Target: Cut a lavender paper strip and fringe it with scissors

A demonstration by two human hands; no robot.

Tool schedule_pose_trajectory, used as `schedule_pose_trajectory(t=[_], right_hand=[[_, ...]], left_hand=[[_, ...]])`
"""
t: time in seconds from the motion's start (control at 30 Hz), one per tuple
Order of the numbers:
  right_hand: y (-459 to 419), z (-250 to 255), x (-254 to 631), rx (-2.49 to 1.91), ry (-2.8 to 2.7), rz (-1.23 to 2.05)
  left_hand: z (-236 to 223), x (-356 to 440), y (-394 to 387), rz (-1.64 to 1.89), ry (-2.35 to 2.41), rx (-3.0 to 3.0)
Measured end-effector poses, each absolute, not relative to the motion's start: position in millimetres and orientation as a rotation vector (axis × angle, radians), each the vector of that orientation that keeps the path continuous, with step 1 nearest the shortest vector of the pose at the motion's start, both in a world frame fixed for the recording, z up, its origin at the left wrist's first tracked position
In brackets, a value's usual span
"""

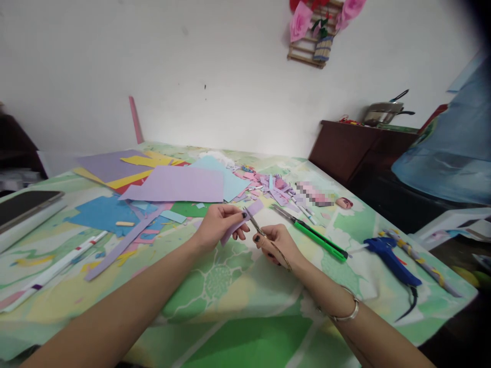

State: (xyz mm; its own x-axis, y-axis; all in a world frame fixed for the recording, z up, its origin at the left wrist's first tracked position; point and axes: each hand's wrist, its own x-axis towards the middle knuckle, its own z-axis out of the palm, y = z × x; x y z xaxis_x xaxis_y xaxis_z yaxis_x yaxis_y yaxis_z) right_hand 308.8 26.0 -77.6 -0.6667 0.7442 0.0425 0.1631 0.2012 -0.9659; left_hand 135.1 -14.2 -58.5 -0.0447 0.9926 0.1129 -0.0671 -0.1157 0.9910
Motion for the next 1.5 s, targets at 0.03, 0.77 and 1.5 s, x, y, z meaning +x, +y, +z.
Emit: schedule_pose_trajectory(t=[0.03,0.77,1.5], right_hand=[[26.2,-77.9,308.7,-0.845,-1.97,1.482],[29.2,-83.4,308.7,-0.887,-2.001,1.374],[27.2,-79.0,307.6,-0.91,-2.073,1.281]], left_hand=[[-58.2,135.2,-14.2,1.356,1.133,1.218],[-62.2,133.5,-11.1,1.357,1.109,1.185],[-60.6,135.0,-11.1,1.349,1.126,1.176]])
